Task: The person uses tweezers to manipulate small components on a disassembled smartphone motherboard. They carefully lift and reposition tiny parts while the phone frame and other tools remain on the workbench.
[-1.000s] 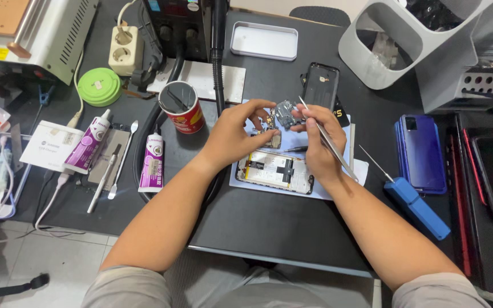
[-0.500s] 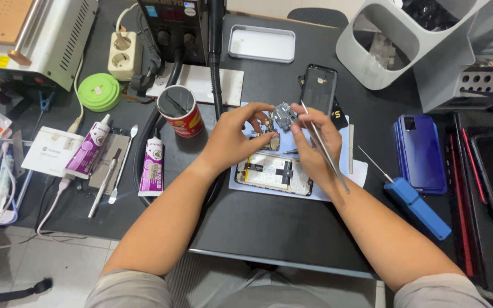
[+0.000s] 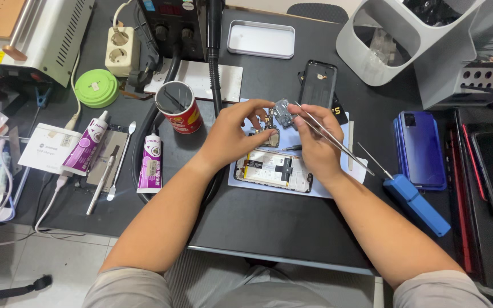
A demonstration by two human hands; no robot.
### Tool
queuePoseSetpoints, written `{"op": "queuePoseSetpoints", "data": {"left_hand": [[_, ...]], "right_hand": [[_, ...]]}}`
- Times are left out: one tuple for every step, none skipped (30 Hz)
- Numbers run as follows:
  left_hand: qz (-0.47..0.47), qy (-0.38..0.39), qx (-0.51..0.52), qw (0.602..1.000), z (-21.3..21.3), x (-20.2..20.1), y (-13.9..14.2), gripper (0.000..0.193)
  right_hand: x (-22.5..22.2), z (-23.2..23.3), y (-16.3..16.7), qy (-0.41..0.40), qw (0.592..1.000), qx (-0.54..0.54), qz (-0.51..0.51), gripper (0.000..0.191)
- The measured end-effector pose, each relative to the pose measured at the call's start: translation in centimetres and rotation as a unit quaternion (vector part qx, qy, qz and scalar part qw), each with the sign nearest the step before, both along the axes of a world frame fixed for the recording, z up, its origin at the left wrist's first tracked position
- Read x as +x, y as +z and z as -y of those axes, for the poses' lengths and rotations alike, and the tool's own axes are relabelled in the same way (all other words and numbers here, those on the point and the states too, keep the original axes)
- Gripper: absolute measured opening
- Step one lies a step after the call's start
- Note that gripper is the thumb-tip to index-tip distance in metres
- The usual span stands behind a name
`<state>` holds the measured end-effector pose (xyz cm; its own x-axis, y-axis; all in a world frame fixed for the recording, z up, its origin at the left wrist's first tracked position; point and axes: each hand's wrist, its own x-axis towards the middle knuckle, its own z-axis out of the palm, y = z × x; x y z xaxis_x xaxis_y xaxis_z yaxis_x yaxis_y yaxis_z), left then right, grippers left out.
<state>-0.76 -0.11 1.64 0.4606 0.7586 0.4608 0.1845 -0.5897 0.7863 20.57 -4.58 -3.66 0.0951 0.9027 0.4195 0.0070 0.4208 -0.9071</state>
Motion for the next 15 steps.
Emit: {"op": "queuePoseSetpoints", "data": {"left_hand": [[0.002, -0.002, -0.001, 1.0, -0.02, -0.02, 0.01, 0.049], [0.005, -0.004, -0.003, 1.0, -0.03, -0.02, 0.01, 0.049], [0.007, -0.005, -0.006, 1.0, 0.0, -0.03, -0.02, 0.049], [0.005, -0.005, -0.004, 1.0, 0.01, -0.03, -0.05, 0.049], [0.003, -0.005, -0.001, 1.0, -0.04, -0.08, -0.05, 0.049], [0.001, -0.005, 0.0, 1.0, -0.03, -0.11, -0.08, 0.049], [0.0, -0.004, -0.003, 1.0, -0.03, -0.11, -0.11, 0.049], [-0.001, -0.004, -0.006, 1.0, -0.04, -0.07, -0.12, 0.049], [-0.002, -0.003, -0.009, 1.0, -0.08, -0.09, -0.11, 0.049], [-0.001, -0.002, -0.009, 1.0, -0.1, -0.1, -0.1, 0.049], [0.0, -0.002, -0.008, 1.0, -0.11, -0.08, -0.08, 0.049], [0.001, -0.002, -0.008, 1.0, -0.13, -0.05, -0.05, 0.049], [0.001, -0.001, -0.011, 1.0, -0.15, -0.06, -0.02, 0.049], [0.001, 0.001, -0.015, 1.0, -0.13, -0.08, -0.01, 0.05], [0.001, 0.002, -0.018, 1.0, -0.14, -0.09, 0.0, 0.05]], "right_hand": [[-0.01, -0.07, 0.0, 0.0, 1.0, 0.002, -0.005, 0.024], [0.0, -0.12, 0.02, 0.0, 1.0, 0.003, -0.01, 0.023], [-0.02, -0.13, 0.06, 0.0, 1.0, 0.004, -0.015, 0.022], [-0.02, -0.12, 0.11, -0.001, 1.0, 0.024, -0.011, 0.02], [-0.05, -0.13, 0.22, -0.001, 0.999, 0.044, -0.007, 0.019], [-0.06, -0.09, 0.32, -0.002, 0.998, 0.063, -0.003, 0.019], [-0.04, -0.05, 0.45, -0.007, 0.998, 0.061, 0.01, 0.019], [0.02, 0.0, 0.58, -0.013, 0.998, 0.061, 0.023, 0.02], [0.01, 0.01, 0.7, -0.019, 0.997, 0.06, 0.037, 0.02], [-0.01, 0.04, 0.78, -0.027, 0.997, 0.057, 0.048, 0.021], [-0.03, 0.1, 0.84, -0.036, 0.996, 0.054, 0.06, 0.021], [-0.03, 0.12, 0.88, -0.045, 0.995, 0.051, 0.071, 0.022], [-0.06, 0.08, 0.9, -0.046, 0.995, 0.057, 0.068, 0.022], [-0.09, 0.05, 0.9, -0.046, 0.995, 0.063, 0.064, 0.022], [-0.11, -0.02, 0.89, -0.046, 0.995, 0.069, 0.06, 0.023]]}}
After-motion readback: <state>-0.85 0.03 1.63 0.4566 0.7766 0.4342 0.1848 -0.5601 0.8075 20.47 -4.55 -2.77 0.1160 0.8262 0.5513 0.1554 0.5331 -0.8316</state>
